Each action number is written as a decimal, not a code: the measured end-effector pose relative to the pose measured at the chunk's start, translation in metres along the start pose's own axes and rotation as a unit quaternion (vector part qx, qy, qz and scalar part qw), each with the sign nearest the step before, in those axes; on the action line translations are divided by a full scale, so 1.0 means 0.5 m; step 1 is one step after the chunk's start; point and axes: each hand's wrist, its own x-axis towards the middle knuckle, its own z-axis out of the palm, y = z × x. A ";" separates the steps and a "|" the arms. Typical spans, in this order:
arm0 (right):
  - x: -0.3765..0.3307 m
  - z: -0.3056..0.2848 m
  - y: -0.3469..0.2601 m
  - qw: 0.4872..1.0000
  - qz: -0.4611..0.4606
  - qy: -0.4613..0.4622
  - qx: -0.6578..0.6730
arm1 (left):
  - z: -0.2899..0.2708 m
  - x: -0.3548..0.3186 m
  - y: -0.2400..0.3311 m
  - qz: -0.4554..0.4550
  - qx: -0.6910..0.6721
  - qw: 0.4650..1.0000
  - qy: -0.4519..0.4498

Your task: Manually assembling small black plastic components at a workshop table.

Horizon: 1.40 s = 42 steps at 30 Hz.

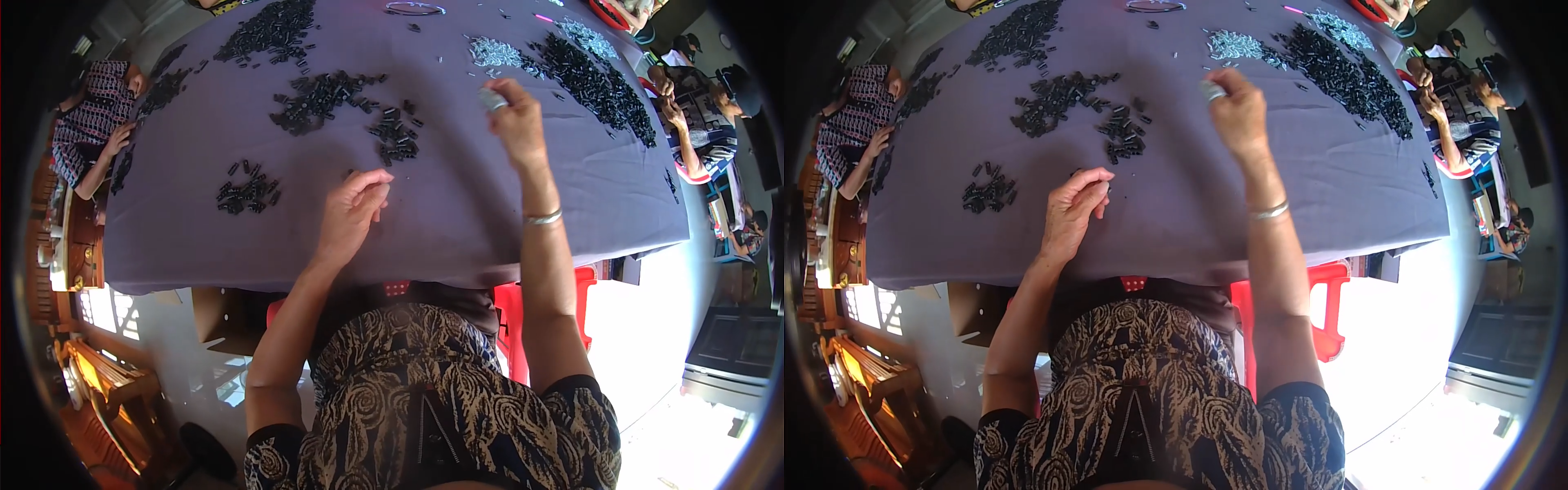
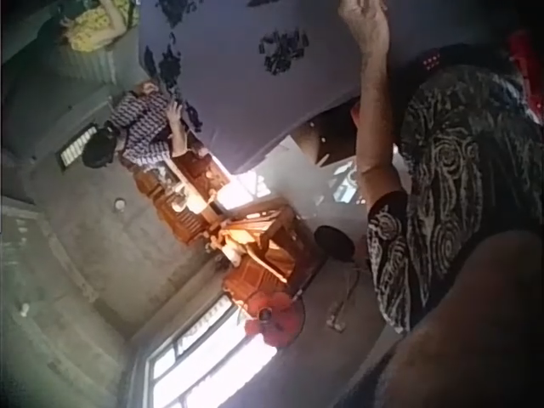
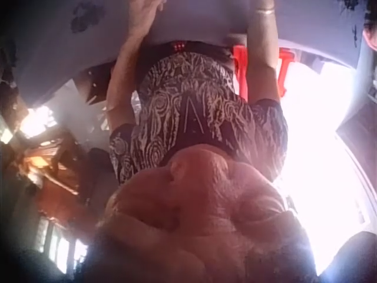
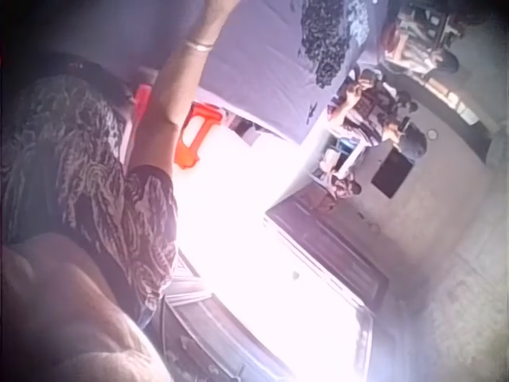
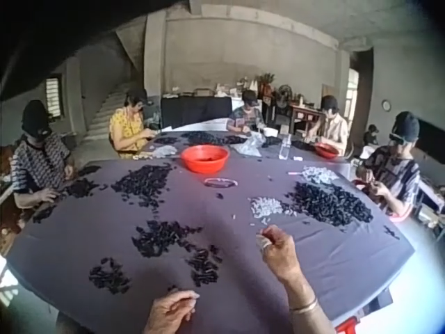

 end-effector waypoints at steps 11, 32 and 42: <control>0.150 -0.109 0.150 0.972 0.122 -0.041 -0.195 | 0.004 -0.011 -0.016 0.050 0.091 0.995 0.001; 0.054 -0.003 0.067 0.980 0.051 -0.088 -0.172 | -0.003 -0.008 -0.031 0.027 -0.014 0.999 0.021; 0.021 0.051 0.025 0.962 -0.021 -0.227 -0.150 | -0.011 -0.011 -0.031 0.033 -0.025 0.999 0.010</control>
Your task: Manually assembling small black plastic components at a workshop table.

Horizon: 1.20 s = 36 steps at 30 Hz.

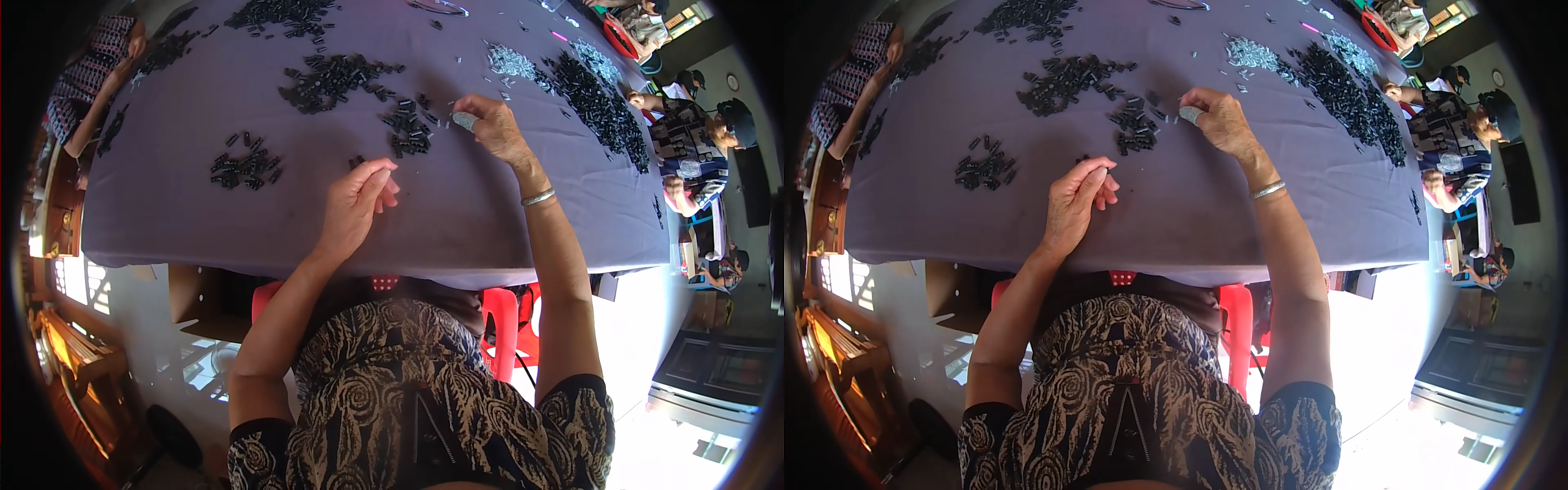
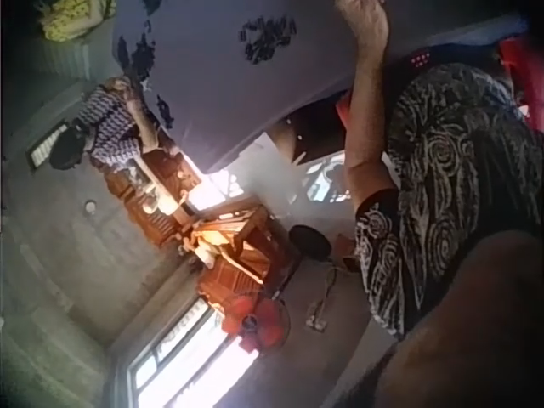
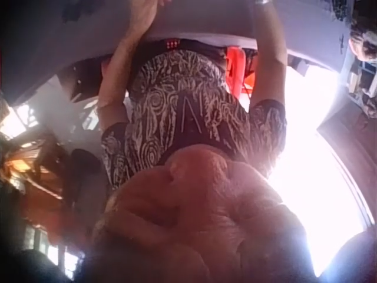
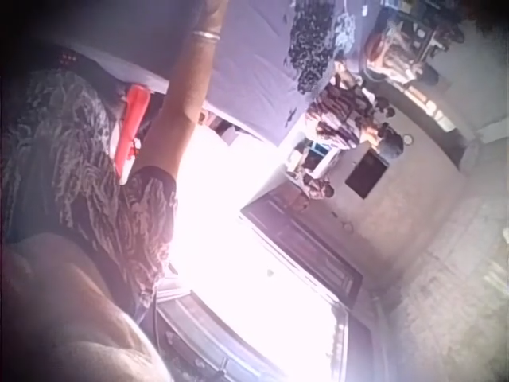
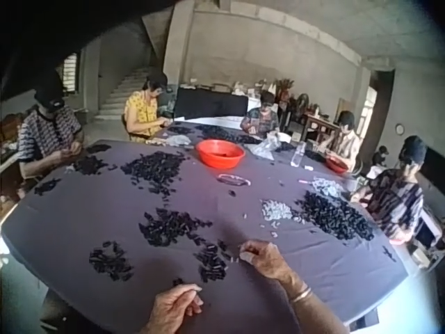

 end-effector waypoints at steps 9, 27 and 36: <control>0.010 0.033 0.011 0.990 -0.062 0.008 -0.125 | -0.020 0.008 0.009 -0.032 -0.115 0.993 0.007; -0.092 0.134 -0.150 0.948 -0.056 -0.100 0.298 | -0.020 0.010 0.002 -0.026 -0.145 0.989 0.012; -0.092 0.154 -0.143 0.959 -0.089 -0.068 0.261 | -0.020 0.009 0.003 -0.030 -0.142 0.989 0.014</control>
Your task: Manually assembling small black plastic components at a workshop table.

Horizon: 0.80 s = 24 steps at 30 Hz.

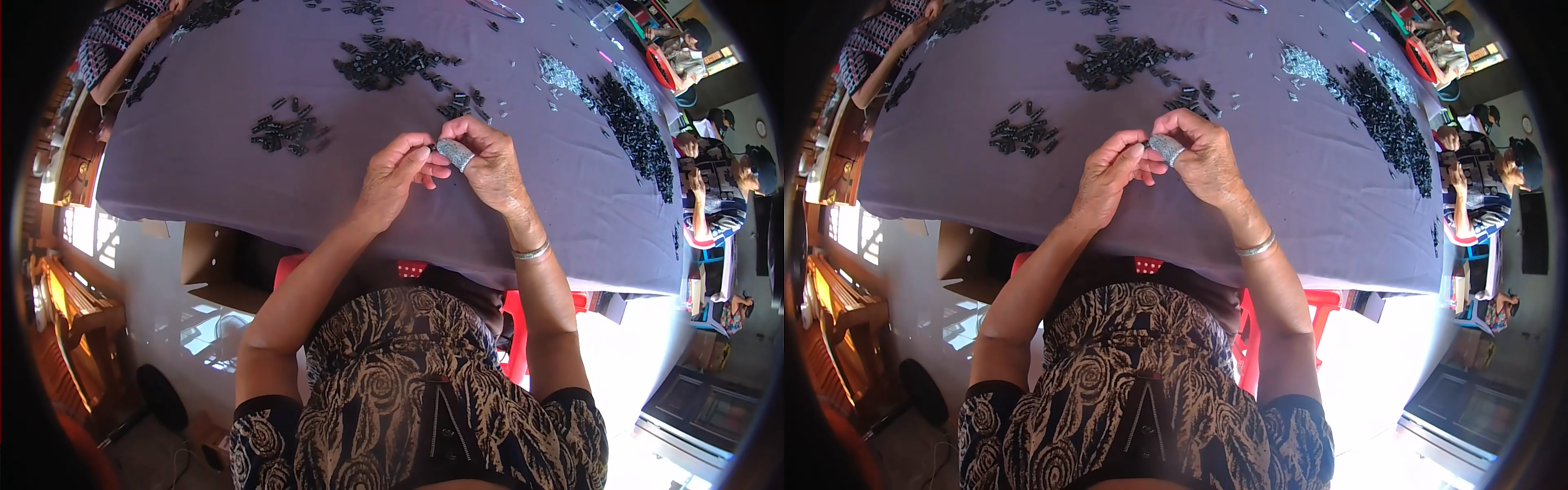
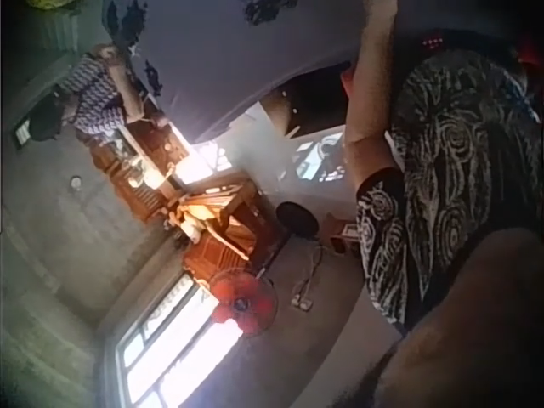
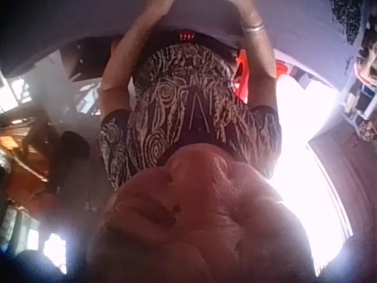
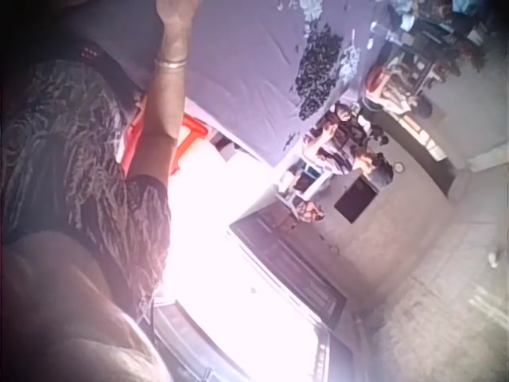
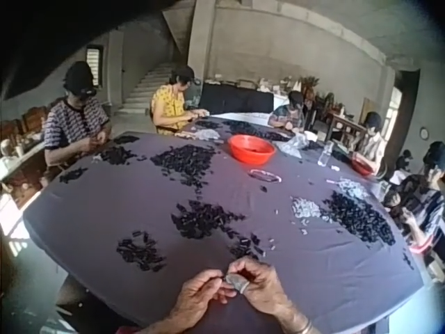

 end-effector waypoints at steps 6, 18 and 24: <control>0.002 0.003 -0.001 0.993 -0.071 -0.009 -0.099 | -0.002 0.000 -0.003 0.009 -0.011 1.000 -0.006; 0.002 0.011 -0.032 0.976 -0.098 -0.008 -0.193 | 0.001 0.001 -0.001 0.035 -0.035 0.999 0.016; 0.007 0.000 -0.042 0.981 -0.089 -0.042 -0.169 | -0.005 -0.005 0.007 0.006 -0.051 0.999 -0.012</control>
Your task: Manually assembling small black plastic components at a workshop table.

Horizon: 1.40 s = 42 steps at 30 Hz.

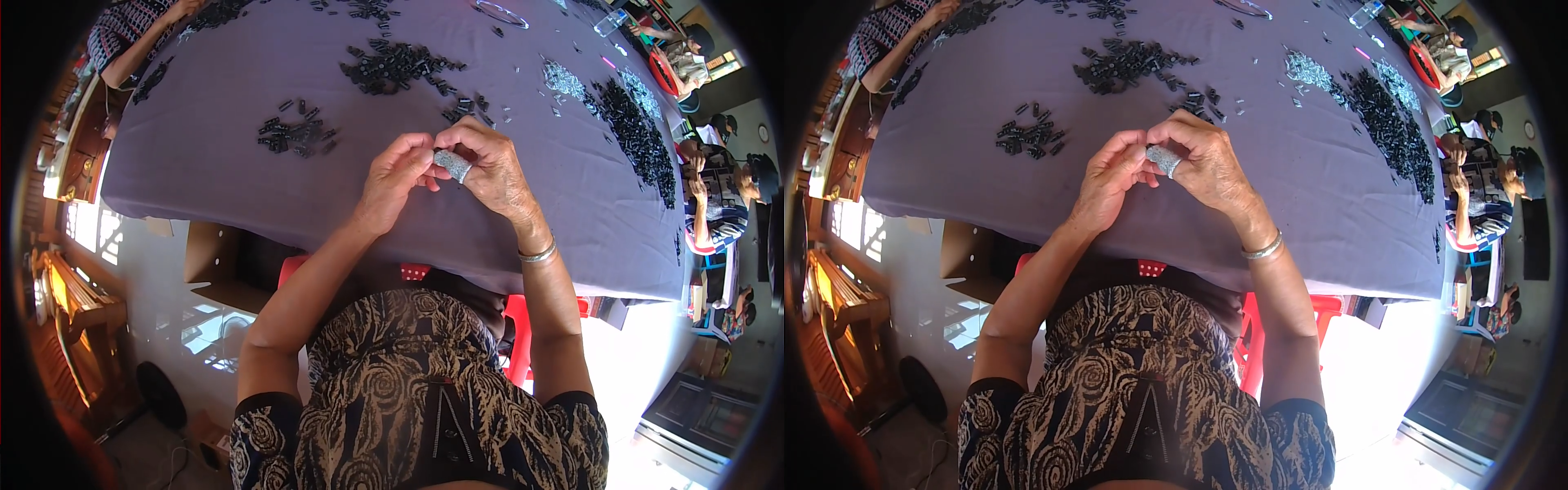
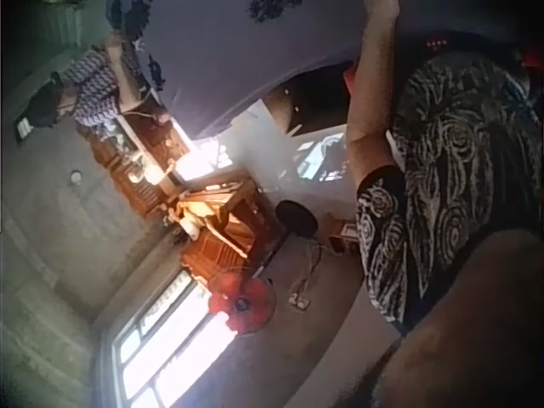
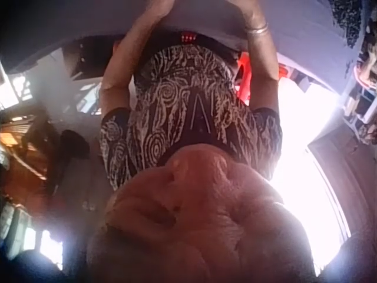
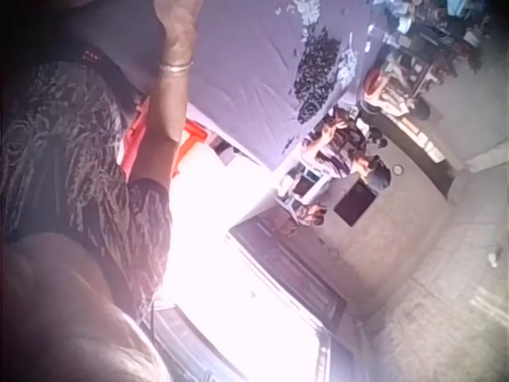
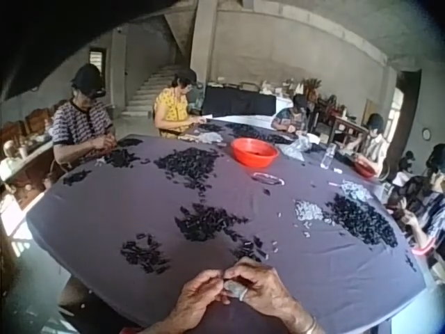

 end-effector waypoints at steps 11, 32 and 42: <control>0.064 -0.005 -0.021 0.998 -0.014 -0.064 0.021 | -0.037 0.013 0.088 -0.027 0.002 1.000 0.003; 0.029 0.041 0.048 0.989 0.057 -0.032 -0.131 | -0.078 0.020 0.045 0.001 0.032 0.993 0.110; 0.022 0.080 0.055 0.956 -0.003 0.002 -0.294 | -0.061 0.016 0.036 -0.003 0.018 0.994 0.107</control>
